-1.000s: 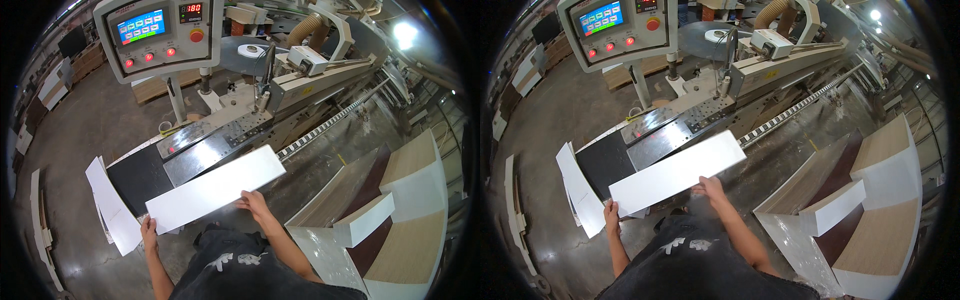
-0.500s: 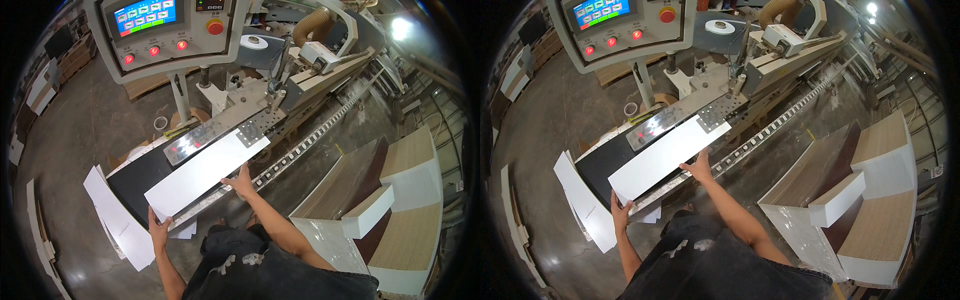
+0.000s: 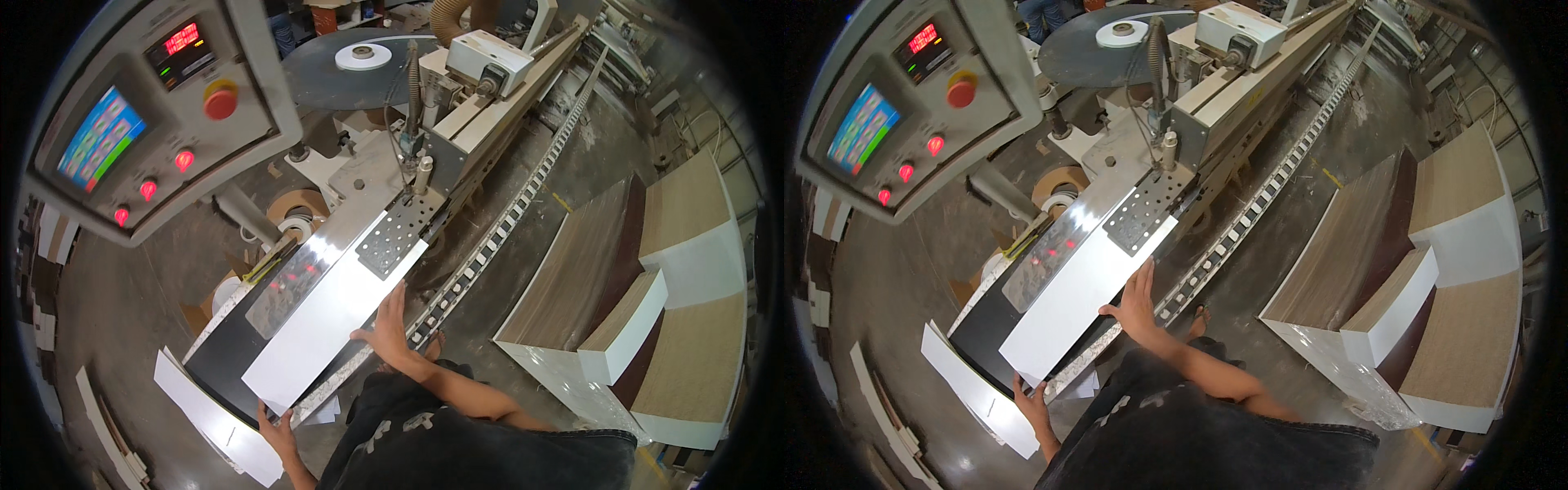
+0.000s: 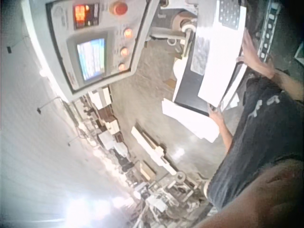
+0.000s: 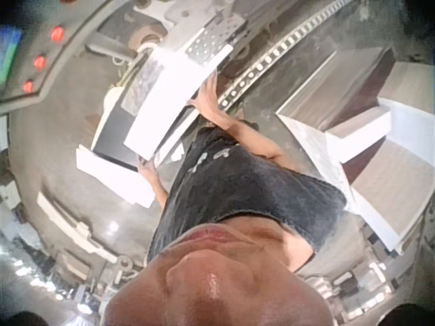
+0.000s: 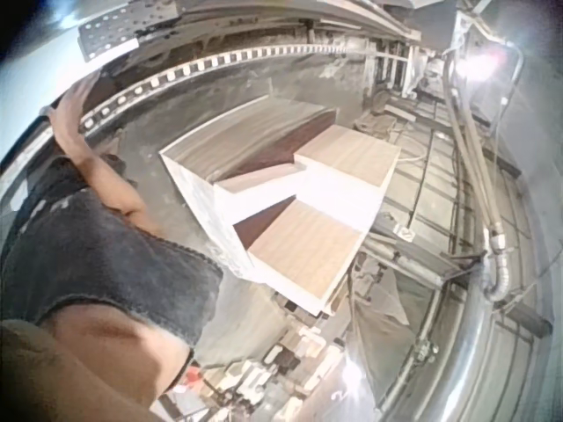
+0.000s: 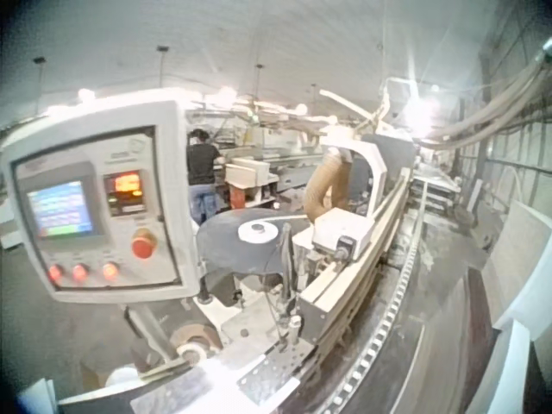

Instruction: The person adjusts a dust extraction hose on a machine, then walks to a conveyor system. They repeatedly pick up white rectangular panels, feed them into the edge banding machine, and place the processed panels onto a stack.

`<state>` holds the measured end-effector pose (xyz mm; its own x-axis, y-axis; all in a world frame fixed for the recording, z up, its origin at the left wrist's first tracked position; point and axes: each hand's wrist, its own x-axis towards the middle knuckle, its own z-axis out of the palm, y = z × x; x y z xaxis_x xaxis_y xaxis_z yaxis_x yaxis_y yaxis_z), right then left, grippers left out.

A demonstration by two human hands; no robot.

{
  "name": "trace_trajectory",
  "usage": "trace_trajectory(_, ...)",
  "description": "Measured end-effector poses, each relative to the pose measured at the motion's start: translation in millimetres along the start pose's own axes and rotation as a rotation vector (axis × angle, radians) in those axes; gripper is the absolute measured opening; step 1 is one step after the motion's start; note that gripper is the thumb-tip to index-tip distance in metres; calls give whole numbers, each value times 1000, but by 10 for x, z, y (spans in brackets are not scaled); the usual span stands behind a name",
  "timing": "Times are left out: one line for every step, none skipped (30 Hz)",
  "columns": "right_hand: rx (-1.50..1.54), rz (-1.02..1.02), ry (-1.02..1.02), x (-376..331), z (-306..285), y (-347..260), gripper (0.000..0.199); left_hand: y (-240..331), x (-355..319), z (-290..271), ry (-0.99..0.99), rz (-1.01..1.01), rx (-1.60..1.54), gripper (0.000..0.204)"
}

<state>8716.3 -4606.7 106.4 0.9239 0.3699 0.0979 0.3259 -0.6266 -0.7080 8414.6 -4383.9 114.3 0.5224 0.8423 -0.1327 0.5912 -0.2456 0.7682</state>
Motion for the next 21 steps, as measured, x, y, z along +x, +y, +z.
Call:
trace_trajectory(21,14,-7,47,-32,51,130,91,-14,54,3,-1,12,80)
trace_trajectory(43,29,-15,92,-71,107,130,186,-25,114,-3,-33,-3,79)
trace_trajectory(68,41,-26,137,-111,154,129,218,-23,137,9,12,55,79)
trace_trajectory(112,7,-60,198,-139,238,136,214,-34,194,21,59,105,79)
trace_trajectory(108,4,-68,225,-160,302,135,210,-37,237,33,105,156,79)
trace_trajectory(100,0,-73,277,-223,333,135,333,-44,294,30,79,176,78)
trace_trajectory(91,-3,-78,321,-284,361,135,398,-39,344,28,79,184,79)
trace_trajectory(84,-9,-81,352,-345,385,132,444,-47,381,24,79,192,79)
trace_trajectory(110,-4,-82,409,-403,438,132,511,-54,446,22,80,196,79)
trace_trajectory(136,3,-82,460,-455,488,132,578,-46,501,15,103,222,78)
trace_trajectory(161,11,-79,506,-505,537,132,646,-46,534,-2,91,228,78)
trace_trajectory(162,48,-98,573,-579,585,132,760,-22,581,-27,86,231,78)
trace_trajectory(148,58,-113,650,-637,634,133,845,3,663,-46,83,225,78)
trace_trajectory(134,72,-125,692,-676,674,133,538,35,709,14,250,278,78)
trace_trajectory(108,91,-120,767,-738,752,134,545,118,785,-35,325,265,78)
trace_trajectory(-62,37,-39,809,-796,739,118,579,80,832,-5,368,275,79)
trace_trajectory(-46,13,-22,867,-813,819,118,603,73,905,23,413,284,81)
trace_trajectory(-24,-3,-1,931,-805,925,118,705,75,1016,49,408,263,79)
trace_trajectory(-2,-19,21,999,-806,1037,118,771,123,1123,56,468,287,79)
trace_trajectory(1,11,10,1073,-908,1114,117,866,195,1230,52,533,308,79)
trace_trajectory(22,30,15,1143,-1016,1193,116,966,264,1333,50,601,330,80)
